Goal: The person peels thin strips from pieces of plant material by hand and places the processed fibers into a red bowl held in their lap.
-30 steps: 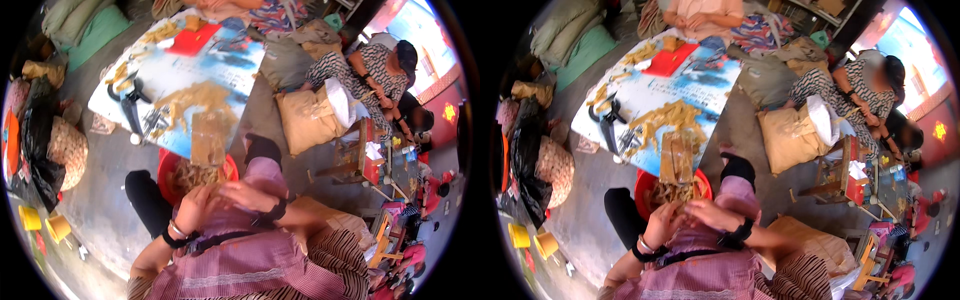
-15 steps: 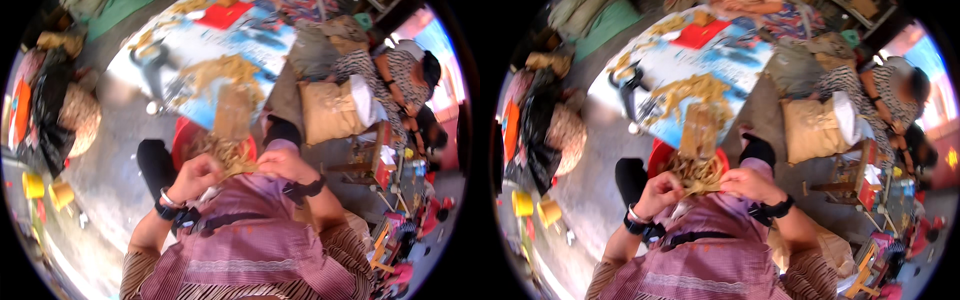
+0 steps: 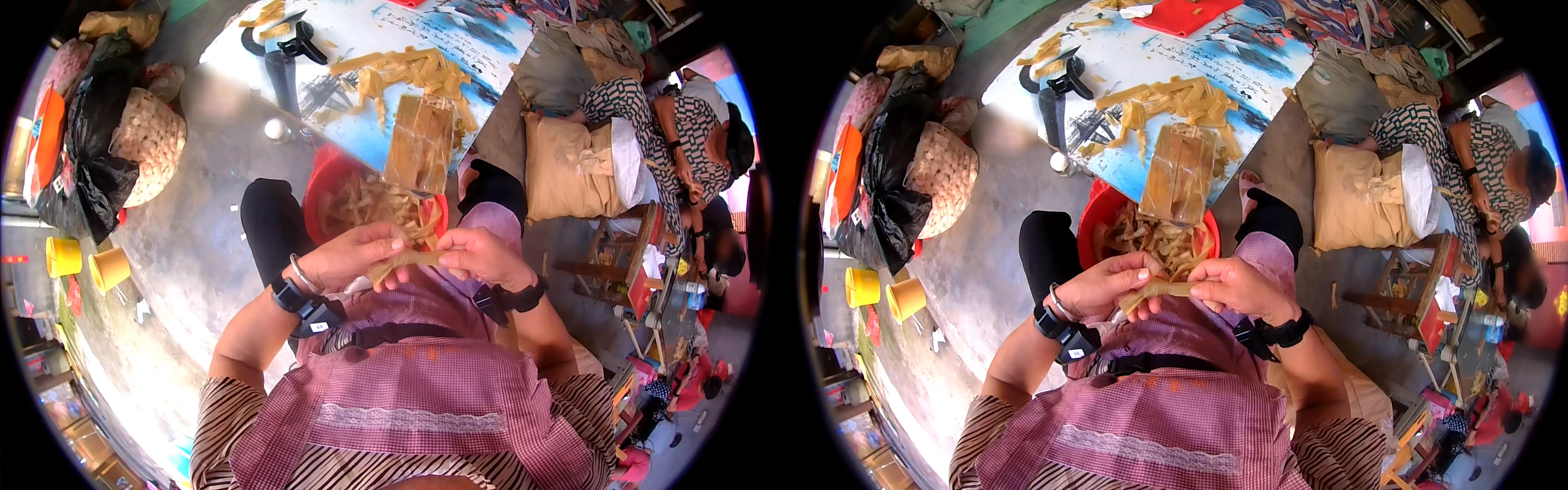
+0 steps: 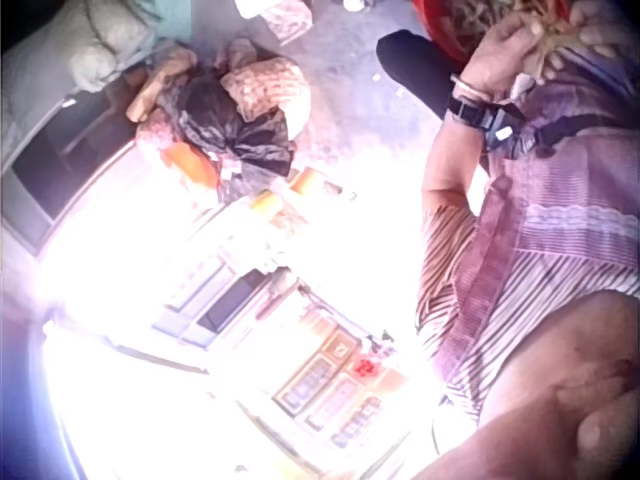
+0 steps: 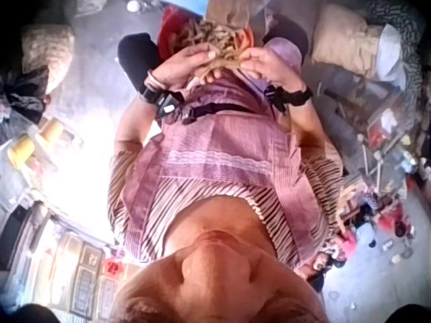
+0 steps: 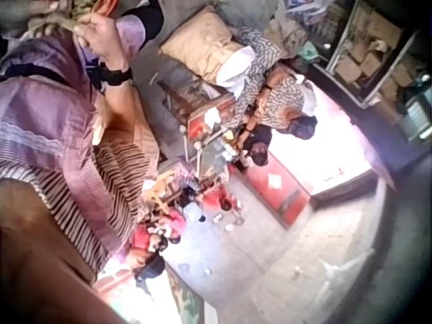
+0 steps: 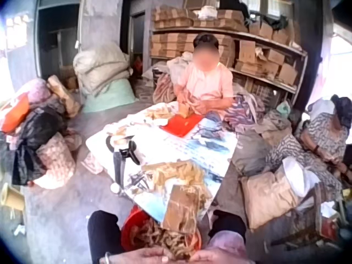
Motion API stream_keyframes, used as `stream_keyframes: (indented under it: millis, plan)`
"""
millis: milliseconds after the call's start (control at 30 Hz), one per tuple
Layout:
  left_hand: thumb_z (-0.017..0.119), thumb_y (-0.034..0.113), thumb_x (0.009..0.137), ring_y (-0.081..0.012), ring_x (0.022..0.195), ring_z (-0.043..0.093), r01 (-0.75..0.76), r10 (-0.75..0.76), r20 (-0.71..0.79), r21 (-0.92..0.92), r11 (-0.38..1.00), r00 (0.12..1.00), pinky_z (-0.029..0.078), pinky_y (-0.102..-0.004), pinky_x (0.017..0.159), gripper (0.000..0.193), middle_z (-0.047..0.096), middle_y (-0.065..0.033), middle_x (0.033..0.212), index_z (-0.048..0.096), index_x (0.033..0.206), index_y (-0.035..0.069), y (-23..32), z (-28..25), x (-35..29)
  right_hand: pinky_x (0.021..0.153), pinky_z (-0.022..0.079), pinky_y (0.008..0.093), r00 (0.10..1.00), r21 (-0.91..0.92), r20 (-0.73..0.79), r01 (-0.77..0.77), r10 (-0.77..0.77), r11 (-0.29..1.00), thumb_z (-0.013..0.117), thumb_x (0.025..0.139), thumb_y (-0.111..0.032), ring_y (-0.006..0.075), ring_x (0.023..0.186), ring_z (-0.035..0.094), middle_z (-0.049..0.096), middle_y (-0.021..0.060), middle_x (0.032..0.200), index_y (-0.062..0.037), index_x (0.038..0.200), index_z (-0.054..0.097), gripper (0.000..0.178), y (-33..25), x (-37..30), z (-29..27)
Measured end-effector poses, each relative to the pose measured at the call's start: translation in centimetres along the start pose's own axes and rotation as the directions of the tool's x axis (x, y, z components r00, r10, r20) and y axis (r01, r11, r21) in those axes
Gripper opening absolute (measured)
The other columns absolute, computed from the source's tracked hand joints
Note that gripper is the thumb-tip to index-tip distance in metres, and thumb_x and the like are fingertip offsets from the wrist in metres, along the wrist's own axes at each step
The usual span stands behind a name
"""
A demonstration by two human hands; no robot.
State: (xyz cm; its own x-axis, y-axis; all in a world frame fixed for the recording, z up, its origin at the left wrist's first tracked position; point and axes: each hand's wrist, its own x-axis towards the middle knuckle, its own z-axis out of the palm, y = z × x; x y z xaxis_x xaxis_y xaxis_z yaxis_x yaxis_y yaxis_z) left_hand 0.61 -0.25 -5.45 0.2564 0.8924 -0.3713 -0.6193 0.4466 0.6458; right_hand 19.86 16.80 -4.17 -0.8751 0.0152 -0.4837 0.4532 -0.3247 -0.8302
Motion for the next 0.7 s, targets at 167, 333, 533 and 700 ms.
stream_keyframes:
  millis: [167,333,533,700]
  plan:
    - [0.053,0.022,0.095,-0.0112,0.065,0.064,0.110,-0.111,-0.037,-0.047,0.993,0.993,0.050,-0.0207,0.052,0.015,0.066,-0.0108,0.080,0.049,0.099,0.008,-0.7,0.1,1.0,0.051,0.038,0.0198,1.000,-0.072,0.025,0.006,-0.004,0.997,0.056,0.091,-0.009,0.0051,0.057,0.046,0.054,-0.0007,0.069,0.0028,0.098,0.058,0.014,-0.2,0.3,0.3]
    - [0.057,0.014,0.092,-0.0090,0.055,0.057,0.063,-0.092,-0.192,-0.152,0.986,0.977,0.046,-0.0207,0.046,0.011,0.062,-0.0071,0.072,0.050,0.088,0.007,-1.5,0.2,1.4,0.051,0.038,0.0195,0.999,-0.061,-0.022,-0.028,0.026,0.998,0.056,0.091,-0.009,0.0048,0.057,0.045,0.054,-0.0008,0.070,0.0029,0.098,0.058,0.014,-0.2,0.6,0.2]
    - [0.060,0.008,0.088,-0.0116,0.053,0.055,-0.017,0.006,-0.253,-0.042,0.999,0.967,0.043,-0.0213,0.046,0.011,0.059,-0.0065,0.069,0.050,0.083,0.006,-1.3,0.2,0.9,0.052,0.038,0.0195,0.999,-0.124,-0.040,-0.030,0.025,0.992,0.057,0.091,-0.011,0.0042,0.057,0.046,0.054,-0.0022,0.068,0.0014,0.096,0.060,0.014,-0.5,0.4,-0.3]
    - [0.064,0.009,0.085,-0.0135,0.065,0.058,-0.198,0.579,-0.120,0.867,0.456,0.807,0.045,-0.0258,0.056,0.011,0.060,-0.0061,0.078,0.054,0.084,0.002,1.5,0.1,1.1,0.058,0.044,0.0255,0.975,-0.639,-0.125,0.064,-0.186,0.766,0.061,0.087,-0.015,0.0100,0.061,0.055,0.060,0.0024,0.069,-0.0040,0.094,0.062,0.013,-2.6,-0.4,-2.3]
